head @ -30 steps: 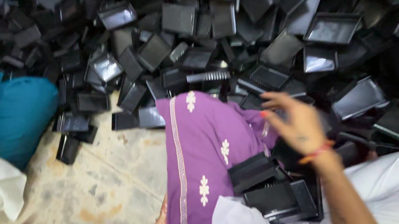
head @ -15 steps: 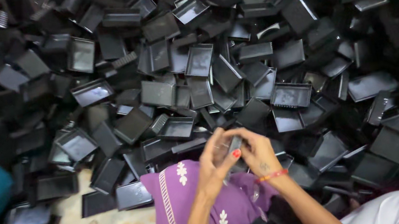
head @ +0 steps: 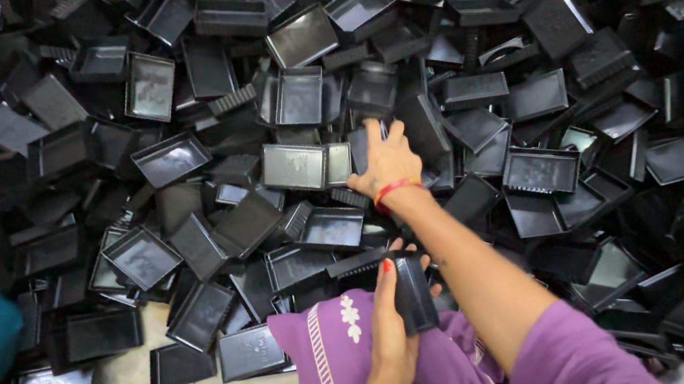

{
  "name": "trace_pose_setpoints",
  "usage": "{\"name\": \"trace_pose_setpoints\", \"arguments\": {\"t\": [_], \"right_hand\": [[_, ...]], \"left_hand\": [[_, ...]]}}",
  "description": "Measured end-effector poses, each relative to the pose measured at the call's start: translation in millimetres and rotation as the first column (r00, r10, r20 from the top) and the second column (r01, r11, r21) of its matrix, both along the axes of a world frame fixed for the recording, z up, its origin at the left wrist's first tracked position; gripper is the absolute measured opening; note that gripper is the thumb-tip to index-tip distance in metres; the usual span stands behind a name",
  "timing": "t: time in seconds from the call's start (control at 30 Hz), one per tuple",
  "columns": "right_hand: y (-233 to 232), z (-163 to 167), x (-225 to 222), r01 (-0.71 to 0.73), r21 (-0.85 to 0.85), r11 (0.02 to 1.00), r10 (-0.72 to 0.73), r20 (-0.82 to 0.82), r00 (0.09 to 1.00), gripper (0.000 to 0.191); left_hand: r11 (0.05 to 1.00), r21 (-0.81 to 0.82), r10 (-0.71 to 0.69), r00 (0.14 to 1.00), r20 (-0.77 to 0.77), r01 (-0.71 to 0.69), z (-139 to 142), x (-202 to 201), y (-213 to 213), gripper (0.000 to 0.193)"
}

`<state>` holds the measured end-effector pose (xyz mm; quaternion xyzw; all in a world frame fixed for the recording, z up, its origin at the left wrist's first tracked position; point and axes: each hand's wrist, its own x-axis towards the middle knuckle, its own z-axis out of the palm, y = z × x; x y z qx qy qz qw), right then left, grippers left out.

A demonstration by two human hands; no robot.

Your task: The person sits on the floor beside a large pile of black plastic boxes and nests boxes one at a time into a stack held on their lap. When a stack is built, the person places the stack into a cardboard box and resumes nesting more boxes from the pile.

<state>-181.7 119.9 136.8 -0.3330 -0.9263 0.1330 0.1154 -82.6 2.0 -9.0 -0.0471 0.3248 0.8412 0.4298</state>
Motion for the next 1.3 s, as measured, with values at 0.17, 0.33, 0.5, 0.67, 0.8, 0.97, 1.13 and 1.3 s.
{"name": "trace_pose_setpoints", "arguments": {"t": [0.17,0.33,0.5,0.67,0.8,0.97,1.13,1.3], "right_hand": [[29.3,-18.6,36.3,-0.211,-0.02,0.977,0.209,0.252,0.945,0.078],[37.6,-68.5,136.7,-0.207,-0.66,0.722,-0.089,-0.386,0.918,0.054],[-3.3,-102.8,179.9,-0.311,-0.662,0.682,-0.16,-0.549,0.82,0.04],[-44.5,-94.7,175.2,-0.239,-0.47,0.85,-0.058,-0.533,0.844,0.044],[-59.6,-79.0,163.8,-0.316,-0.325,0.891,0.044,-0.631,0.775,0.044],[-50.1,-75.3,156.3,-0.207,-0.531,0.822,-0.235,-0.646,0.726,0.047],[-19.2,-90.8,168.1,0.036,-0.411,0.911,-0.328,-0.667,0.669,0.051],[10.7,-85.1,129.2,-0.303,-0.552,0.777,-0.109,-0.592,0.799,0.063]], "left_hand": [[0.995,0.082,0.062,0.998,0.012,-0.063,-4.3,-0.1,1.6,0.054],[0.996,0.044,0.078,0.995,-0.064,-0.075,-13.1,5.5,6.6,0.051],[0.999,-0.009,0.042,0.983,-0.18,-0.045,-19.8,13.8,11.1,0.051],[0.982,-0.146,0.035,0.878,-0.478,-0.118,-29.0,19.9,14.3,0.052],[0.981,-0.144,0.036,0.847,-0.531,-0.131,-29.1,20.8,14.6,0.055],[0.97,-0.236,-0.142,0.664,-0.734,-0.053,-12.4,30.1,6.4,0.06],[0.915,-0.396,-0.247,0.666,-0.704,-0.079,-0.5,44.1,2.3,0.048],[0.895,-0.349,-0.039,0.73,-0.682,-0.279,-16.9,34.9,8.1,0.048]]}}
